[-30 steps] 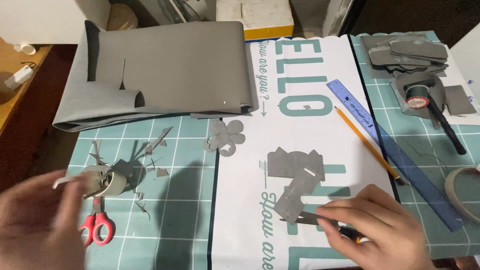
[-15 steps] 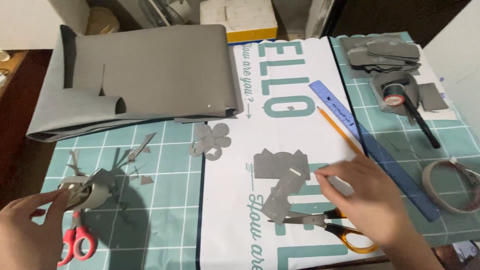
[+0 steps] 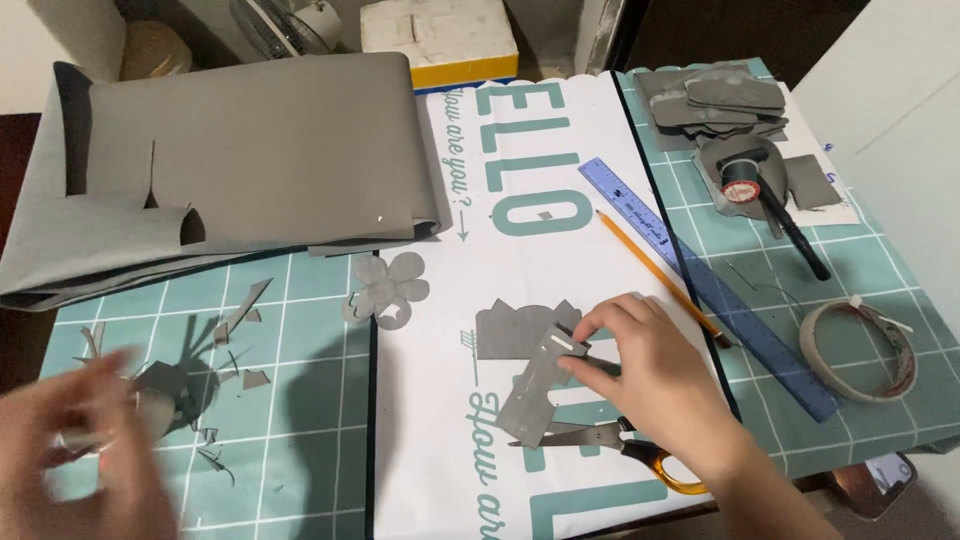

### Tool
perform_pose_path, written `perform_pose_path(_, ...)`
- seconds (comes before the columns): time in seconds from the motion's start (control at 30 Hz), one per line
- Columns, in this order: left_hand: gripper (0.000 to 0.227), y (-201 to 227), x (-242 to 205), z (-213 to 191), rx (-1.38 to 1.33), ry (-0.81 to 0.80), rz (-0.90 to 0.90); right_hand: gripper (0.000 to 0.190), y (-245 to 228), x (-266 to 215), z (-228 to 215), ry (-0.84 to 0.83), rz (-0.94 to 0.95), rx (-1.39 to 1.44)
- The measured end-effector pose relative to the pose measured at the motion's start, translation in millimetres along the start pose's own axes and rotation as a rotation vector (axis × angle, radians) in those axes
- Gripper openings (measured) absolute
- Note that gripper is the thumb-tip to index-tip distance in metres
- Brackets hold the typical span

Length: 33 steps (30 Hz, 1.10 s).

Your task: Cutting small strips of double-sided tape and applying them to a grey material cutout for assembly.

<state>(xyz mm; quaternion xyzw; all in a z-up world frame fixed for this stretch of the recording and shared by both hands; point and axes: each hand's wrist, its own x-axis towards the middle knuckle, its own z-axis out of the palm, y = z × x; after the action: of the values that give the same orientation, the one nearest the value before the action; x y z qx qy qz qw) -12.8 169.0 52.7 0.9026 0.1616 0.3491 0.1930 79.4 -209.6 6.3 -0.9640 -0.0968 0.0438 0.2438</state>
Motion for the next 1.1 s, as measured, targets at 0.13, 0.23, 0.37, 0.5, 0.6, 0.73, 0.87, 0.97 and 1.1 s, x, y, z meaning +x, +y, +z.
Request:
perform_pose_path(0.13,0.013,90,-23,27,-0.467,-0.259,0.217,0.015,-29,-4,-21,-0.106,0.360,0.304)
perform_pose_path(0.23,0.035,128,-41,48,-0.725,-0.631,0.053,0.021,-15,-17,-18,-0.129,0.193,0.621)
perform_pose_path(0.37,0.032,152,-50,54,-0.812,-0.860,0.038,0.020,-8,-39,-16,-0.038,-0.115,0.925)
perform_pose_path(0.5,0.009,157,-60,58,-0.917,-0.892,-0.216,0.009,-7,-50,-20,-0.036,0.033,1.012)
perform_pose_path(0.6,0.019,161,-62,54,-0.889,-0.703,-0.052,0.004,-9,-57,-18,-0.024,0.061,1.047)
perform_pose_path(0.73,0.015,169,-62,47,-0.664,-0.257,0.451,0.005,-22,-62,-20,0.154,-0.069,0.823)
perform_pose_path(0.87,0.015,166,-64,55,-0.549,-0.151,0.569,0.004,-29,-64,-23,0.237,-0.160,0.668)
perform_pose_path(0.97,0.010,166,-62,58,-0.550,-0.130,0.609,0.006,-33,-65,-25,0.295,-0.214,0.591)
perform_pose_path(1.1,0.009,168,-59,57,-0.544,-0.120,0.629,0.006,-38,-65,-28,0.362,-0.303,0.474)
